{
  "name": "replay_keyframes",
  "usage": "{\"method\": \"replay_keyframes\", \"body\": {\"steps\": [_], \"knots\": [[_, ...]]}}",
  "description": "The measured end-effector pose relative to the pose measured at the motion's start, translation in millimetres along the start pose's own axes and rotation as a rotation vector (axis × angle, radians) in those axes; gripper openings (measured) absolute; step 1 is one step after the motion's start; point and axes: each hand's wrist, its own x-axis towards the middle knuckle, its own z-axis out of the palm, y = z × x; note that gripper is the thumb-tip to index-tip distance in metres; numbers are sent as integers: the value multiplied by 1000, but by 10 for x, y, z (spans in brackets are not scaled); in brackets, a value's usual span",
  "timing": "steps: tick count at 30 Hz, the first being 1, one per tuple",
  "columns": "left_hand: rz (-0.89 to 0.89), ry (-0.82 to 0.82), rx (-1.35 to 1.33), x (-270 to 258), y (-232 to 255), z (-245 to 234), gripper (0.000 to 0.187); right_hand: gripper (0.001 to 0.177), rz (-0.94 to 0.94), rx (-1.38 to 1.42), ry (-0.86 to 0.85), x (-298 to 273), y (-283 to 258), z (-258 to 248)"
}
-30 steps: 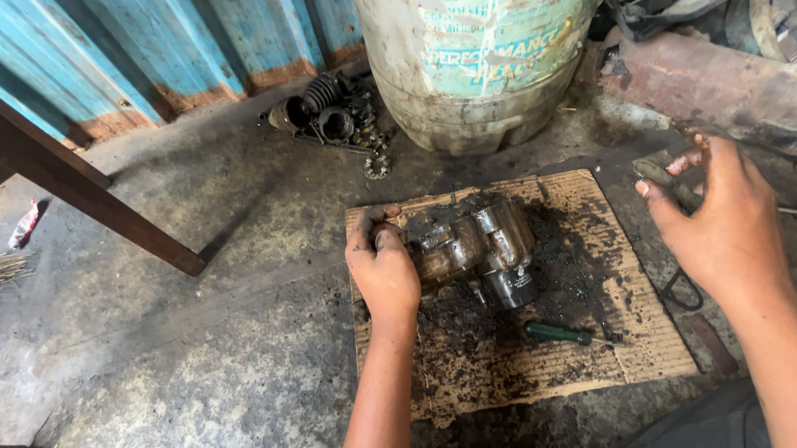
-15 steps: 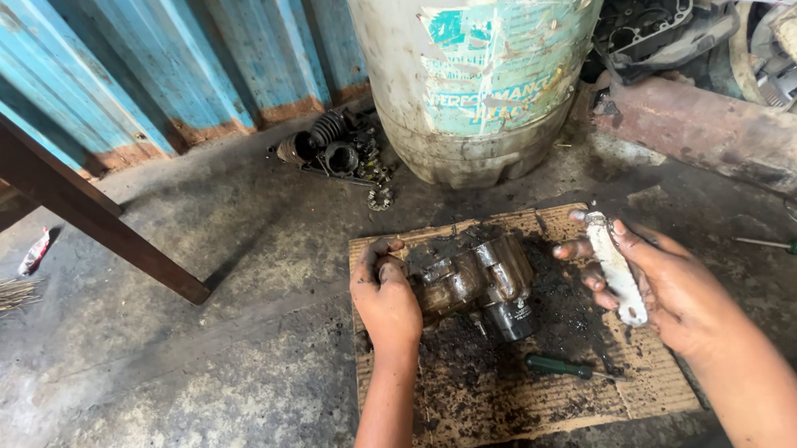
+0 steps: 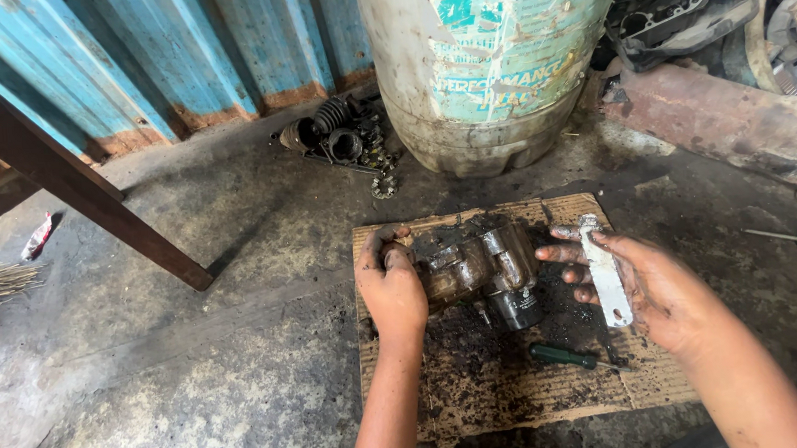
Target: The person cleans a greasy starter motor assembly on a piece of cardboard using a small brush and by hand.
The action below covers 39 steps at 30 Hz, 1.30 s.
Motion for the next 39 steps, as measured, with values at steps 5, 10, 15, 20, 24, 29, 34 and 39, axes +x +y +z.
{"method": "replay_keyframes", "body": {"steps": [5,10,15,20,24,29,34,39], "knots": [[1,-18,-62,9,-13,4,29,42,-1,-73,80,-64,-42,119],[-23,-15,-52,-10,41,5,29,43,-43,-528,168,1,47,197],[-4,-3,35,-19,83,0,29,46,24,-1239,317,-9,159,234],[4,6,31,-17,66,7,29,54,-97,-1321,334,17,161,263],[43,21,49,-3,10,5,27,45,-122,-1247,325,12,181,327],[172,18,42,4,-69,17,25,39,-257,-1210,347,-12,237,363],[-11,22,-22,13,-28,22,25,38,-257,-1214,334,-35,201,514],[191,25,87,14,1,4,25,40,-319,-1214,377,100,61,584]]}}
